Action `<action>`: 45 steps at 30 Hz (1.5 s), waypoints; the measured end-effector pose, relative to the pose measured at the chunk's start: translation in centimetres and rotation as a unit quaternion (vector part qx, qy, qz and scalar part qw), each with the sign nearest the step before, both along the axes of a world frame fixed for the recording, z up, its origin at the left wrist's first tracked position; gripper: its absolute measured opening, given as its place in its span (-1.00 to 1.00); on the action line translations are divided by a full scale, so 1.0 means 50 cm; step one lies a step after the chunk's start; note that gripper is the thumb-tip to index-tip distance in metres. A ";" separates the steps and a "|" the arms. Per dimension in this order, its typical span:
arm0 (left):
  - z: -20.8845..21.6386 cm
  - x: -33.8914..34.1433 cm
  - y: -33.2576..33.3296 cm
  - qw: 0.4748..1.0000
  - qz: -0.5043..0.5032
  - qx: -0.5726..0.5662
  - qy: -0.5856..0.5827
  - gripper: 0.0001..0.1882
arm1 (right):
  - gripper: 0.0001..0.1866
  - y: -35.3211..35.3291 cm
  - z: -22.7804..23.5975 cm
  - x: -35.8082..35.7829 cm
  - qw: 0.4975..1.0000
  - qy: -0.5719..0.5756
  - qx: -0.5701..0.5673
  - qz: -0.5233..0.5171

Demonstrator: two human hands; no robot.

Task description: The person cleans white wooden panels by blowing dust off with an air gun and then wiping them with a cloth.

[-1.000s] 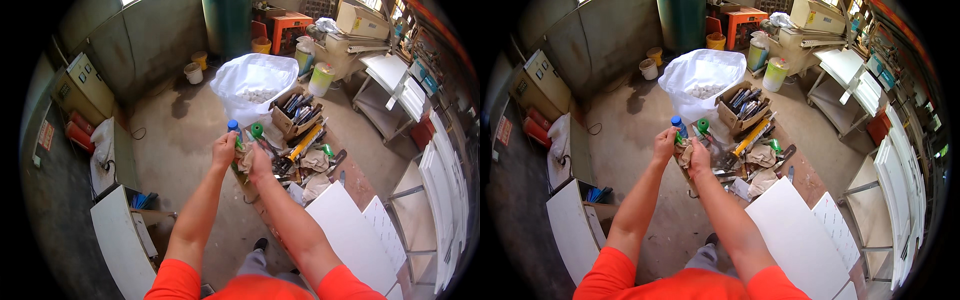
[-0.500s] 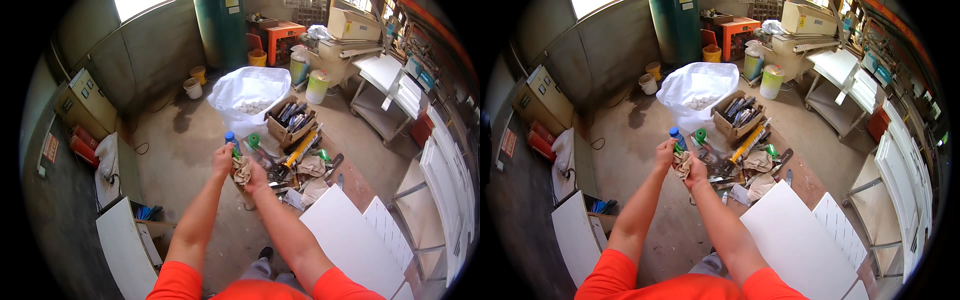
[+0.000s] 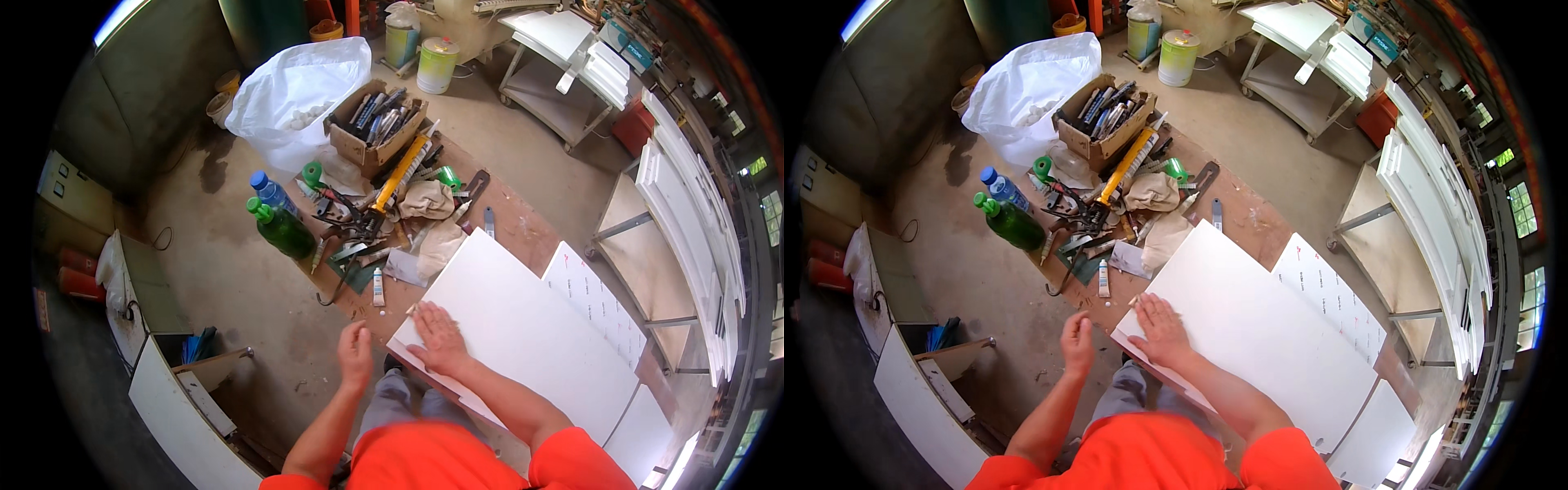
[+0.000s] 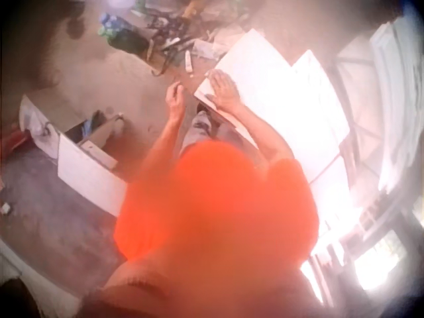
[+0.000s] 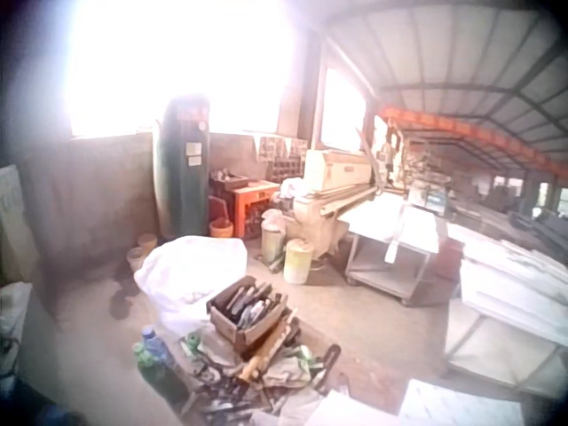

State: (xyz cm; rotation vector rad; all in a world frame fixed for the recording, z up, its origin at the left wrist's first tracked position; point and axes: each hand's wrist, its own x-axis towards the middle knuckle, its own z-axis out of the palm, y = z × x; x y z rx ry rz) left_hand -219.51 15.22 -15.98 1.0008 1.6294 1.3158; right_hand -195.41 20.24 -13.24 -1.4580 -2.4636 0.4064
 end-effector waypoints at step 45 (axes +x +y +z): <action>-0.018 0.117 -0.003 0.988 -0.119 0.027 0.097 -0.65 | 0.07 -0.036 -0.042 0.545 0.887 -0.153 -0.029 -0.434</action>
